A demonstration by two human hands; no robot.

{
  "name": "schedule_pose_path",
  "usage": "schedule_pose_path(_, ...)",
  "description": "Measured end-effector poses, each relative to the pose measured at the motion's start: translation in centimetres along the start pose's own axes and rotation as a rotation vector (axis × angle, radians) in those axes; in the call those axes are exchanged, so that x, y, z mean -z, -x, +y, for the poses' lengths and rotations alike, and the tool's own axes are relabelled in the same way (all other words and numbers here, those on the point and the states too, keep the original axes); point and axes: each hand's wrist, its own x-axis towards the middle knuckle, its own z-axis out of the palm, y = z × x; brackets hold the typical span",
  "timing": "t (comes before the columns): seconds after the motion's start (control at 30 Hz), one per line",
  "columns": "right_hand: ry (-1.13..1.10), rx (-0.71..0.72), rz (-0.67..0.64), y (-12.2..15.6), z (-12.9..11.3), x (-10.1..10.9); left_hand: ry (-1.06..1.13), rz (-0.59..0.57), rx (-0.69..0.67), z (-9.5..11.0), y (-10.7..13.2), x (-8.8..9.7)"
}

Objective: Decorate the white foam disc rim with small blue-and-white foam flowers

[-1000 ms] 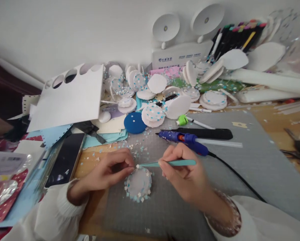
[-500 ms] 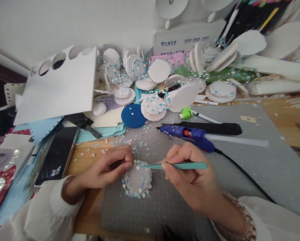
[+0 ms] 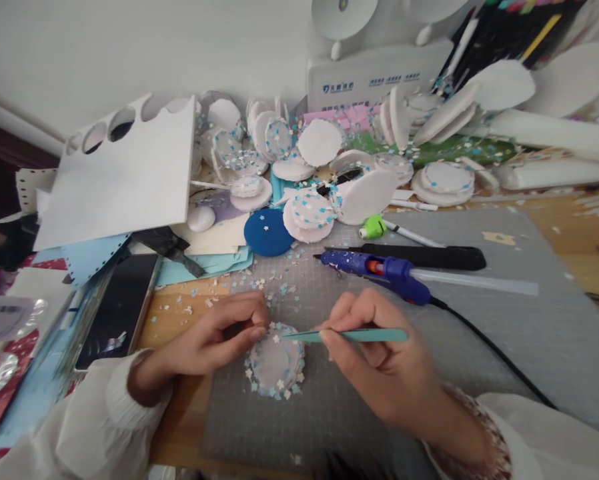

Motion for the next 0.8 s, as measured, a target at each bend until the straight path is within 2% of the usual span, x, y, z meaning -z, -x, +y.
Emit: schedule_pose_path(0.8, -0.075, -0.042, 0.020, -0.28, -0.13, -0.16, 0.051, 0.008, 0.008, -0.02, -0.04, 0.10)
